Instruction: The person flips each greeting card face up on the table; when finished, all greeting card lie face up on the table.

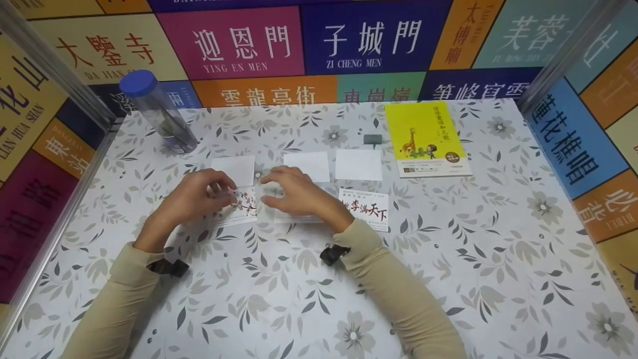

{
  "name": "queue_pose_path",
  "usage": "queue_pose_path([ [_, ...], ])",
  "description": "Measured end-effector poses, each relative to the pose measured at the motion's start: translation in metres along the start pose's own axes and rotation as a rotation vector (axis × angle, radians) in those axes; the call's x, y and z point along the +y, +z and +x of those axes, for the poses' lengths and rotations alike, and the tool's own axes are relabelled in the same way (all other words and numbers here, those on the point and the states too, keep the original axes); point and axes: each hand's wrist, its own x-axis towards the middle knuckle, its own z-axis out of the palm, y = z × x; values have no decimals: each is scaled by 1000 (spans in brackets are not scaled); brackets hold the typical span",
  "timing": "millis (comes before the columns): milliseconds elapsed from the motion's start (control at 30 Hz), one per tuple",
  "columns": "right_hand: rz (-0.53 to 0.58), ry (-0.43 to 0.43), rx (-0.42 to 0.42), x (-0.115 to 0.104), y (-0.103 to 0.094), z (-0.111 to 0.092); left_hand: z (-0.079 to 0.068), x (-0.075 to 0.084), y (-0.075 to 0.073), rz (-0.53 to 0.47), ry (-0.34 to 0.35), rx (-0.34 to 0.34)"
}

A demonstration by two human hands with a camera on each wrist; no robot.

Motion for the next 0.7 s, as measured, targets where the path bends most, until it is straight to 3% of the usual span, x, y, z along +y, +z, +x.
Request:
queue_pose_path([
  [200, 22, 105, 89, 42, -35, -27, 8, 23, 17, -17, 70, -17],
  [400, -47, 248, 152, 84, -73, -64, 32, 50, 21, -45, 151, 14],
  [567, -84, 326, 180, 99, -92, -92, 57, 74, 34, -53, 163, -19],
  [700, -142, 320, 195, 103, -98, -103, 76, 93, 50, -58, 144, -73],
])
